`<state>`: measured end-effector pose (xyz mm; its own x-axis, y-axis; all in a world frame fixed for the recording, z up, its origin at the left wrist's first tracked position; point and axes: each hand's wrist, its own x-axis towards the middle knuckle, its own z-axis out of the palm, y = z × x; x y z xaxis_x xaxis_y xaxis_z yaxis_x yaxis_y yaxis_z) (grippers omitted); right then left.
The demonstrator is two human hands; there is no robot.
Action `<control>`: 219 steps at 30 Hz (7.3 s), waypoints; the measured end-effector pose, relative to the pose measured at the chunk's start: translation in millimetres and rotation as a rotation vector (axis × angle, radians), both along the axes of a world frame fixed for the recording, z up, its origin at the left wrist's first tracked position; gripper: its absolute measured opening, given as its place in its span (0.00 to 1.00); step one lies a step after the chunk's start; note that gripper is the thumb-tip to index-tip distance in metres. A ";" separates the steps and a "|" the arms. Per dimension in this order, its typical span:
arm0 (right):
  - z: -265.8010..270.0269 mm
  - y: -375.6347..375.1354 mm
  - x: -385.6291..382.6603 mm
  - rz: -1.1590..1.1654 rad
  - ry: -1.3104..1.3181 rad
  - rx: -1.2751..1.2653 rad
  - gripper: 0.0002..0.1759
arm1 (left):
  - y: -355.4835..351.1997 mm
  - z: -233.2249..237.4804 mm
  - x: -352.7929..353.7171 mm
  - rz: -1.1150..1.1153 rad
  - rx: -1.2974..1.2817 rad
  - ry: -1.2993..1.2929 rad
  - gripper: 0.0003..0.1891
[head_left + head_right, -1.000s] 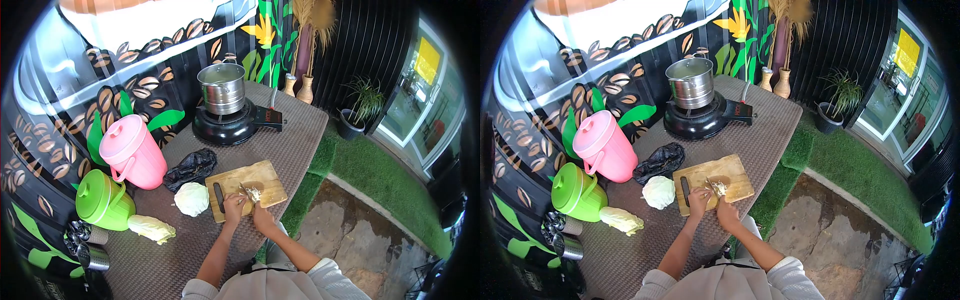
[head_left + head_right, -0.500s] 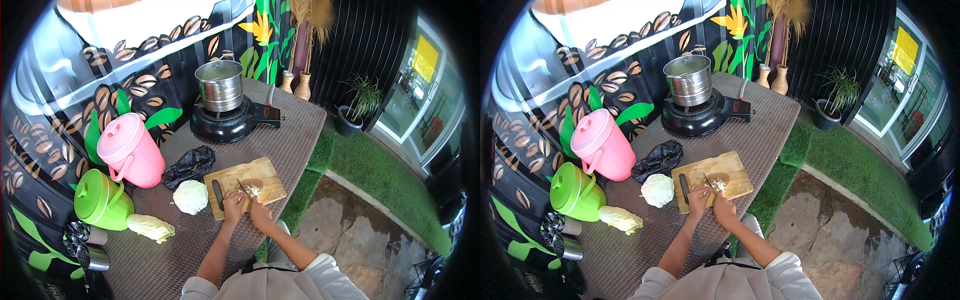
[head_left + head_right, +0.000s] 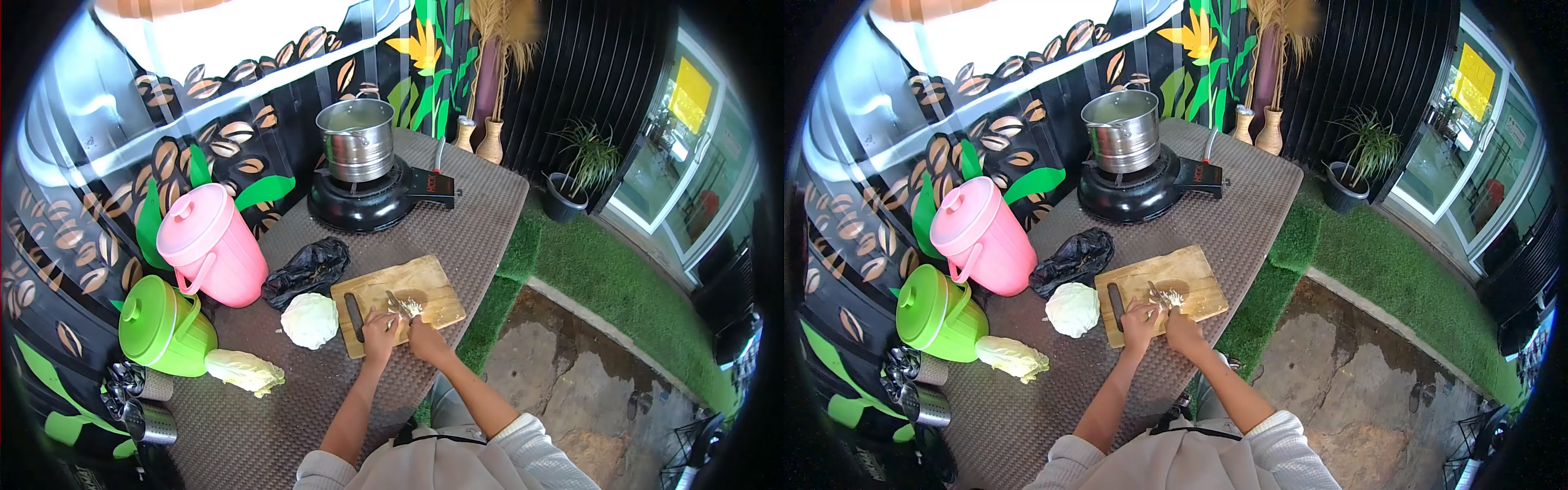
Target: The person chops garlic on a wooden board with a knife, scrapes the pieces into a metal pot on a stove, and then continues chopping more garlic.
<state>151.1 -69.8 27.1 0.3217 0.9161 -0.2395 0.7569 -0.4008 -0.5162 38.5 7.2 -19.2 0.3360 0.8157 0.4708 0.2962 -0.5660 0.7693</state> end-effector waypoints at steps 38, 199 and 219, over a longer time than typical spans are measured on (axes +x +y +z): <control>-22.1 -34.2 17.3 -0.157 0.377 0.400 0.18 | -8.3 20.6 -16.7 -0.074 0.110 0.177 0.15; -12.7 -15.0 -24.1 0.001 -0.255 0.084 0.13 | -16.2 7.7 -8.0 0.201 0.168 0.076 0.07; 13.4 -3.5 -11.8 0.126 -0.191 0.063 0.11 | -18.7 10.9 -8.5 0.161 0.097 0.057 0.06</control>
